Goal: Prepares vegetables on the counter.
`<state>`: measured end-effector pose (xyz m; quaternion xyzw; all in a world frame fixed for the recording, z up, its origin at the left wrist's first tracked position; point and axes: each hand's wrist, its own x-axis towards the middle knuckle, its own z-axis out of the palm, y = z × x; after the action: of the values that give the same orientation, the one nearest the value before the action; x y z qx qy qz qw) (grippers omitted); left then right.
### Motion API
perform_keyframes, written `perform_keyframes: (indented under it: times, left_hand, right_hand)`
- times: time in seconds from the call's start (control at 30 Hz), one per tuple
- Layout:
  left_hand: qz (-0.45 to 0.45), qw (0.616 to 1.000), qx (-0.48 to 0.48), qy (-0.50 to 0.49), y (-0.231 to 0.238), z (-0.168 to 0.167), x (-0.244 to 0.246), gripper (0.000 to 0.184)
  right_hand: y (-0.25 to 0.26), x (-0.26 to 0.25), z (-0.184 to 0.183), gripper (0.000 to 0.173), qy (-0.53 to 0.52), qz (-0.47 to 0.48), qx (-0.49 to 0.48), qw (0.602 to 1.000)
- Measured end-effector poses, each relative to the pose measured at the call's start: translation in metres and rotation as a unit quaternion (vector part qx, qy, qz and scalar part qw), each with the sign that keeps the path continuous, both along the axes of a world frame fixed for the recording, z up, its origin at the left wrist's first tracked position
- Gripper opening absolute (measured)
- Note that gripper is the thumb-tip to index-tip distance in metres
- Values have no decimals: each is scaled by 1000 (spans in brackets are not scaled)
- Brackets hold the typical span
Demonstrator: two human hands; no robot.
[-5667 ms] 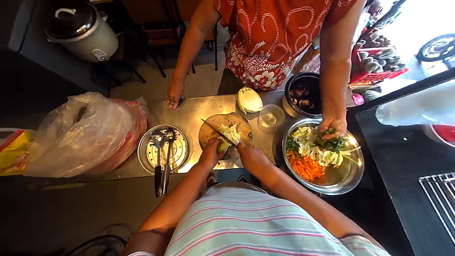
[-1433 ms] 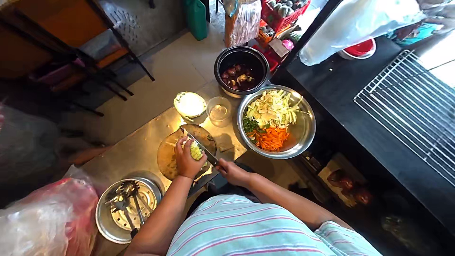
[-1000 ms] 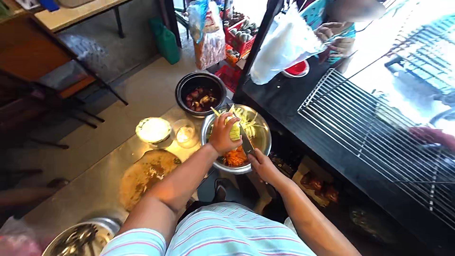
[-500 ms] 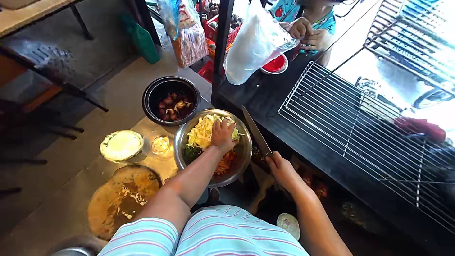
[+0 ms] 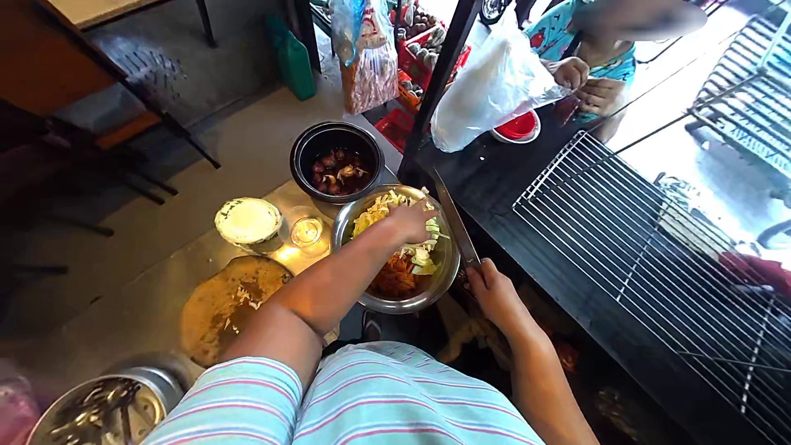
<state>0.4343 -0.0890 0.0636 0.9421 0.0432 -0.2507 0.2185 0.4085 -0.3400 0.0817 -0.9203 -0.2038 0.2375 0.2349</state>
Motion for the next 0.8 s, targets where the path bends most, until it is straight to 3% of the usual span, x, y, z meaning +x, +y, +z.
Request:
perform_keyframes:
  times: [0.17, 0.23, 0.33, 0.4, 0.5, 0.8]
  left_hand:
    - [-51, 997, 10, -61, 22, 22, -11, 47]
    - [-35, 989, 6, -141, 25, 15, -15, 33]
    - [-38, 969, -15, -245, 25, -19, -16, 40]
    - [-67, 973, -13, -222, 18, -46, -17, 53]
    - [-113, 972, 18, -206, 3, -80, -28, 53]
    - [-182, 969, 54, -160, -5, -81, -57, 52]
  right_hand:
    - [9, -5, 3, 30, -18, 1, -4, 1000]
    - [11, -8, 1, 29, -23, -2, -1, 1000]
    - [12, -9, -2, 30, -25, -10, -3, 1000]
    - [12, -11, -3, 31, -26, -15, -5, 1000]
    - [9, -15, -5, 30, -36, -19, -7, 999]
    - [4, -32, -1, 30, -28, -21, -11, 999]
